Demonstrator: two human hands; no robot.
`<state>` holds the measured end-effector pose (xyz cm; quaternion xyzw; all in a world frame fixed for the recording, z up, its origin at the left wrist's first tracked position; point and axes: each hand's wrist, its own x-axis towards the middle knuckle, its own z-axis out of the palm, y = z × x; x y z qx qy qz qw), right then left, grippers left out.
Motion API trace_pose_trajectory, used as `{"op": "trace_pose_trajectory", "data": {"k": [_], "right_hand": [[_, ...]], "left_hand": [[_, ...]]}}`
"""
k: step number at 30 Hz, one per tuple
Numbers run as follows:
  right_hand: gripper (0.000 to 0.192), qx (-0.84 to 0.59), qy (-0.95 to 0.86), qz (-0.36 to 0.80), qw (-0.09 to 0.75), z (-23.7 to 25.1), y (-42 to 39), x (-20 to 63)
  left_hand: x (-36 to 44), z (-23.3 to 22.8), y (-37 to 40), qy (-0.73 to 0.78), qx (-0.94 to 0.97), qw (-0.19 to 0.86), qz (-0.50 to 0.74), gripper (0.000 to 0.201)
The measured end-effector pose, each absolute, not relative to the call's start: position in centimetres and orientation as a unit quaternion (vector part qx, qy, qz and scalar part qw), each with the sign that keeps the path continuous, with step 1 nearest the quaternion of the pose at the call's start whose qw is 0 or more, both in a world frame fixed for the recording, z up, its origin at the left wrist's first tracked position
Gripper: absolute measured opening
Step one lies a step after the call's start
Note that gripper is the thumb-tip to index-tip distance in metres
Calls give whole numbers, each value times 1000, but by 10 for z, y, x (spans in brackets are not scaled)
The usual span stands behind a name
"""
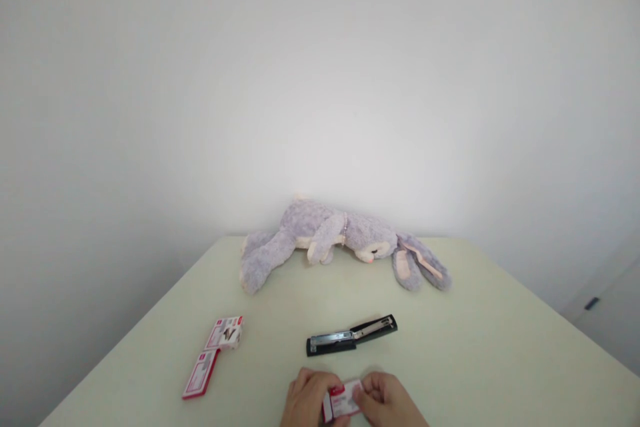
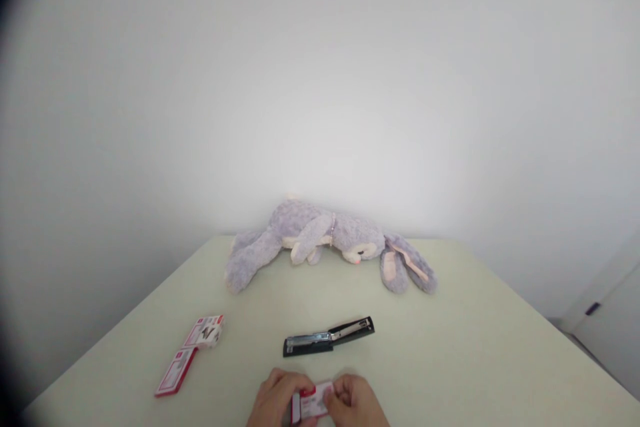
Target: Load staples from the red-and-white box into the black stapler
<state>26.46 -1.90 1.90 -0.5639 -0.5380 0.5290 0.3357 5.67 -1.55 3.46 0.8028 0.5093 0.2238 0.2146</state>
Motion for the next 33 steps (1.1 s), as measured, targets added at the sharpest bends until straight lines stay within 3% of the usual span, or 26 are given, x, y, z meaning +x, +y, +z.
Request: {"op": "trace_pose_trajectory", "data": {"k": [7, 11, 15, 19, 24, 33], "right_hand": [[40, -627, -562, 436, 318, 27, -12, 322], [19, -670, -637, 270, 270, 63, -17, 313], [16, -612, -747, 193, 173, 98, -12, 276], [25, -568, -796, 154, 141, 104, 0, 248], [25, -529, -823, 158, 132, 106, 8, 248], [29, -571, -737, 297, 205, 85, -5, 324]], "left_hand": [[47, 31, -5, 504, 773, 274, 270, 48], [46, 20, -5, 495, 773, 276, 284, 61], [47, 22, -4, 494, 773, 286, 277, 63], [44, 23, -2, 484, 778, 298, 268, 63], [42, 16, 3, 470, 789, 303, 255, 62], [36, 19, 6, 467, 797, 268, 272, 55]]}}
